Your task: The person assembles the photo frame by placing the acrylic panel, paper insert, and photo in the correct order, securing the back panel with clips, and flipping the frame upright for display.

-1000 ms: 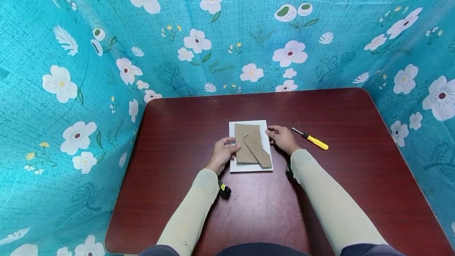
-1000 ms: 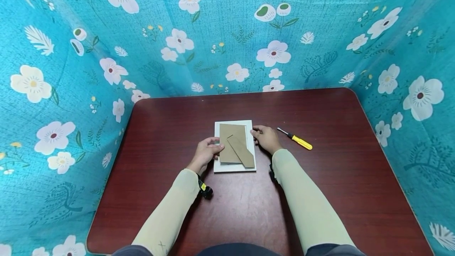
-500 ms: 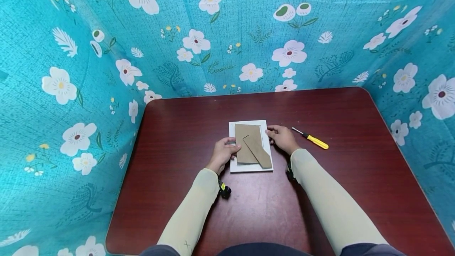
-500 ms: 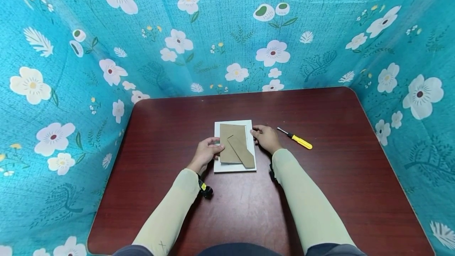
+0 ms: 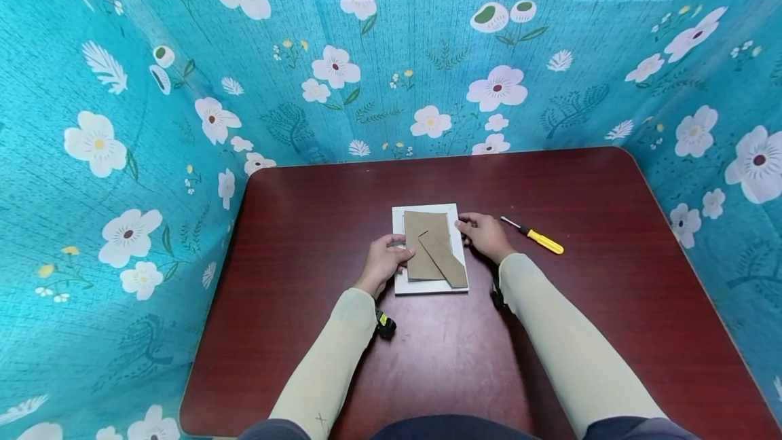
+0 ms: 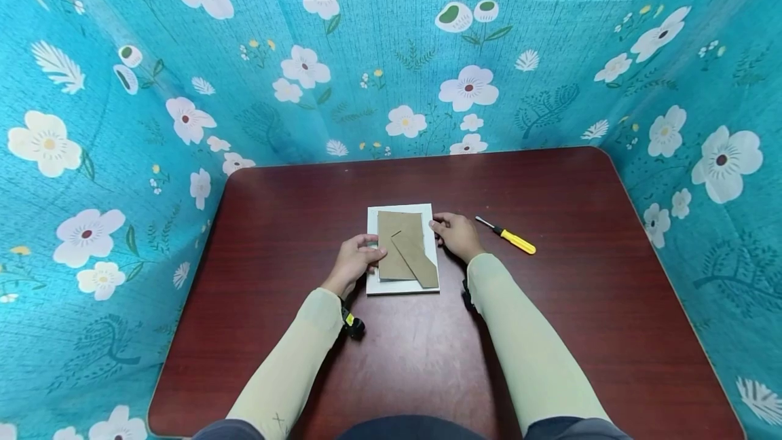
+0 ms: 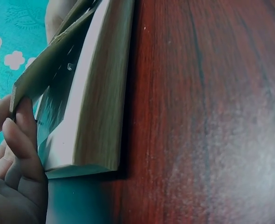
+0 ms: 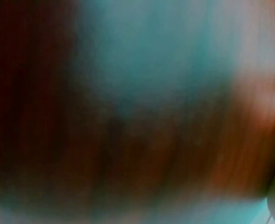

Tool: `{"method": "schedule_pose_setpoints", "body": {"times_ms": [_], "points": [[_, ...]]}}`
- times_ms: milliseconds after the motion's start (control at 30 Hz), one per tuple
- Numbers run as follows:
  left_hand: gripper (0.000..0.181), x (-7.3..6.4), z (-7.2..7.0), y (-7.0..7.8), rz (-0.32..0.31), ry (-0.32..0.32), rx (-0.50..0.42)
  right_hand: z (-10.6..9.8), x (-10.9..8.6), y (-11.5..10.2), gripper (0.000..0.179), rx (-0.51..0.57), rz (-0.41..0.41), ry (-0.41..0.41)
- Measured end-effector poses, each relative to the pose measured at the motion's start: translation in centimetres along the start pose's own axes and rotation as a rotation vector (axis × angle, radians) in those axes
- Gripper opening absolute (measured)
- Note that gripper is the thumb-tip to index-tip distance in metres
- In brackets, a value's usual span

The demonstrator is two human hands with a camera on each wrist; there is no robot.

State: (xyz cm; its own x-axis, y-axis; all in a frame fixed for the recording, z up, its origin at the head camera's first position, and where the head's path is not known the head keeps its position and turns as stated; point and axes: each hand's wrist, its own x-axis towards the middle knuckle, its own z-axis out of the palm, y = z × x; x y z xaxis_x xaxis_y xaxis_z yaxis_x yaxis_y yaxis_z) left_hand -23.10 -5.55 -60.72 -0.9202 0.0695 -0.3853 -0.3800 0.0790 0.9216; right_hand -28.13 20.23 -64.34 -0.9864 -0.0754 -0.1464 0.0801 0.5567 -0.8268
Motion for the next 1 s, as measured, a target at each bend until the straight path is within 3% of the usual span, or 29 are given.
{"method": "schedule_pose_setpoints", "body": {"times_ms": [500, 767, 867, 1000], "points": [[0.042, -0.26, -0.07, 0.41, 0.014, -0.013, 0.044, -0.01, -0.02, -0.31, 0.042, 0.014, 0.006, 0.001], [0.041, -0.4, 0.05, 0.19, 0.144, 0.04, 0.31, 0.07, -0.06, -0.3, 0.044, 0.001, -0.001, 0.001], [0.043, -0.44, 0.11, 0.1, 0.167, 0.062, 0.404, 0.13, -0.03, -0.25, 0.043, -0.002, -0.003, 0.003], [0.05, -0.58, 0.24, 0.08, 0.182, 0.077, 0.46, 0.11, -0.16, -0.23, 0.043, -0.011, -0.009, 0.005]]}}
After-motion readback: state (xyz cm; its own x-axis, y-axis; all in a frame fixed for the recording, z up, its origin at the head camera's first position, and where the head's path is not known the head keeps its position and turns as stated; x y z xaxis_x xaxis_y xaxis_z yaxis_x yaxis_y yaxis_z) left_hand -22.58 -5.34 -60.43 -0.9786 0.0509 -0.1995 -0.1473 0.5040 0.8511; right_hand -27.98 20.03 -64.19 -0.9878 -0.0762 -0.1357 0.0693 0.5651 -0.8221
